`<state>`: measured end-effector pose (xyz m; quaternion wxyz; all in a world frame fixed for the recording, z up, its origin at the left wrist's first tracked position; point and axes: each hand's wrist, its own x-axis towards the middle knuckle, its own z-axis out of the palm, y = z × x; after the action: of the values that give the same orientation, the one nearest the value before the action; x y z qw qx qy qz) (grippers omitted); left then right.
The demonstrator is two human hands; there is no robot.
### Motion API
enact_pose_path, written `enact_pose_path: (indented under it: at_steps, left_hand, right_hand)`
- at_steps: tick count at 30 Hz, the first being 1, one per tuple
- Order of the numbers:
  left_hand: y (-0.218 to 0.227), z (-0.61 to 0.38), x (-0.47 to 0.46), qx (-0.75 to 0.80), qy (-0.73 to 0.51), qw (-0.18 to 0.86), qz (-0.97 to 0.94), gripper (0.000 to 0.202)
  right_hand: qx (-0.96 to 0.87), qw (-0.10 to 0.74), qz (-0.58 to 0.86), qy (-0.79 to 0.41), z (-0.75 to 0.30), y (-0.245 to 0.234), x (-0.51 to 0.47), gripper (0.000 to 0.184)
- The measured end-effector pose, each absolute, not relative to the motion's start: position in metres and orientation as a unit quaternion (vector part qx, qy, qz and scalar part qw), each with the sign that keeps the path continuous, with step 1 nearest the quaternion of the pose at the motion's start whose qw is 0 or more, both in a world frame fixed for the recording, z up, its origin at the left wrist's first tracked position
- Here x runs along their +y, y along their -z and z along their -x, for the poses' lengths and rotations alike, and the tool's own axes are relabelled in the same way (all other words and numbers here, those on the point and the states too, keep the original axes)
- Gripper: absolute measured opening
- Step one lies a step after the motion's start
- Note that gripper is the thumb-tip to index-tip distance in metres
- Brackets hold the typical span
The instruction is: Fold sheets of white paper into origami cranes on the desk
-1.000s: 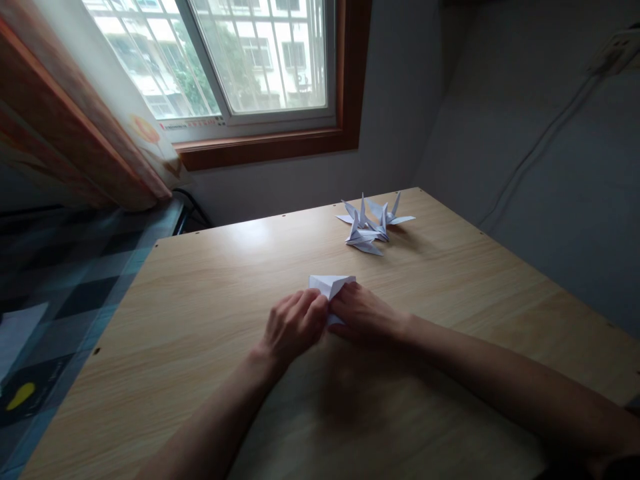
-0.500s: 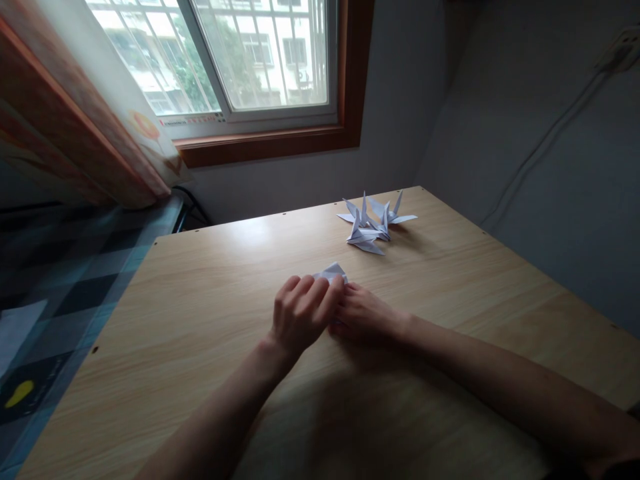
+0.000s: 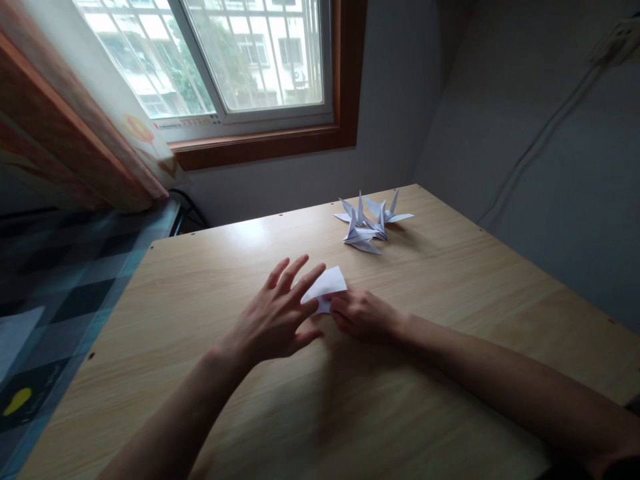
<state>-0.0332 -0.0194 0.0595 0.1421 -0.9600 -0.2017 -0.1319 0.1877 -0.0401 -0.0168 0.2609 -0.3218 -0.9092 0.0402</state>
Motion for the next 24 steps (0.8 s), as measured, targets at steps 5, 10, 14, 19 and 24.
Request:
enact_pose_path:
  at_steps: [5, 10, 14, 19, 24]
  left_hand:
    - [-0.059, 0.031, -0.013, -0.188, 0.111, 0.234, 0.947, 0.019]
    - [-0.064, 0.023, -0.008, -0.184, 0.109, 0.258, 0.942, 0.008]
    - [-0.062, 0.016, -0.006, -0.205, 0.117, 0.225, 0.945, 0.007]
    - [-0.051, 0.013, -0.003, -0.240, 0.120, 0.182, 0.946, 0.007]
    - [-0.045, 0.012, 0.001, -0.274, 0.114, 0.164, 0.941, 0.008]
  right_hand:
    - [-0.905, 0.282, 0.318, -0.030, -0.191, 0.018, -0.039, 0.019]
    - [-0.902, 0.288, 0.316, -0.056, -0.195, 0.017, -0.040, 0.018]
    - [-0.888, 0.286, 0.349, -0.091, -0.199, 0.015, -0.044, 0.027]
    - [-0.889, 0.289, 0.343, -0.094, -0.203, 0.014, -0.046, 0.030]
    - [-0.896, 0.304, 0.321, -0.047, -0.204, 0.019, -0.044, 0.025]
